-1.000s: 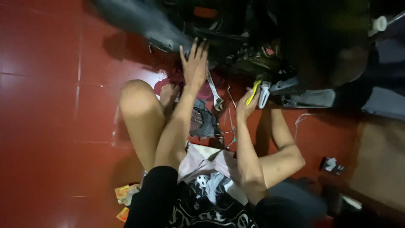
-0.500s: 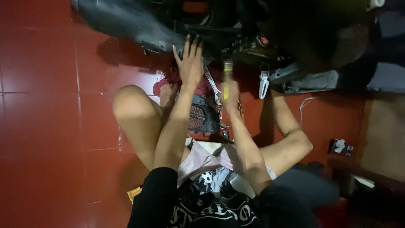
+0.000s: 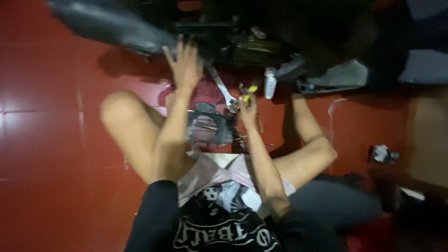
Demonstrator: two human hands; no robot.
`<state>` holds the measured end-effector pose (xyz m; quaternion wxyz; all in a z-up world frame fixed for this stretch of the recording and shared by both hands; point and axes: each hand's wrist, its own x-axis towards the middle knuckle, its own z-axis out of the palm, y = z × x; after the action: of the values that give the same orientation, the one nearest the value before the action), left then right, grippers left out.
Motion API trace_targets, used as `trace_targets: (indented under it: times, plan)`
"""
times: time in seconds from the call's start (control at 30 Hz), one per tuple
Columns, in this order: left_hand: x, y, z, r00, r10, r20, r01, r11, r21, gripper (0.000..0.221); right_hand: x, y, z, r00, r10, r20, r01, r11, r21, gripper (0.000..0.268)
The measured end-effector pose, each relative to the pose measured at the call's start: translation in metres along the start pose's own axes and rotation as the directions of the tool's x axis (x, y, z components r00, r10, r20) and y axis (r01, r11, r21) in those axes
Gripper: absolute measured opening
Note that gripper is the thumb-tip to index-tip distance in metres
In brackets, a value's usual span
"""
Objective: Scrubbing and cleaning motorcycle engine components using a brush and hand tools.
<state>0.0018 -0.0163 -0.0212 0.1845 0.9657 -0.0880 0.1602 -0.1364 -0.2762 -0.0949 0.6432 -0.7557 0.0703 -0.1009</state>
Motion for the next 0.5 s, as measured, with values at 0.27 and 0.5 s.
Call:
trace_targets:
  times: [0.27,0.5]
  plan:
    - [0.002,0.006,-0.025,0.997,-0.001,0.083,0.008,0.996,-0.083,0.074,0.047,0.079,-0.011,0.851,0.315,-0.419,-0.339,0.941,0.018,0.038]
    - [0.004,0.010,-0.024,0.995,-0.052,0.084,0.056,0.997,-0.046,0.078,0.037,0.004,0.086,0.994,-0.065,-0.093,0.025,0.924,-0.381,0.043]
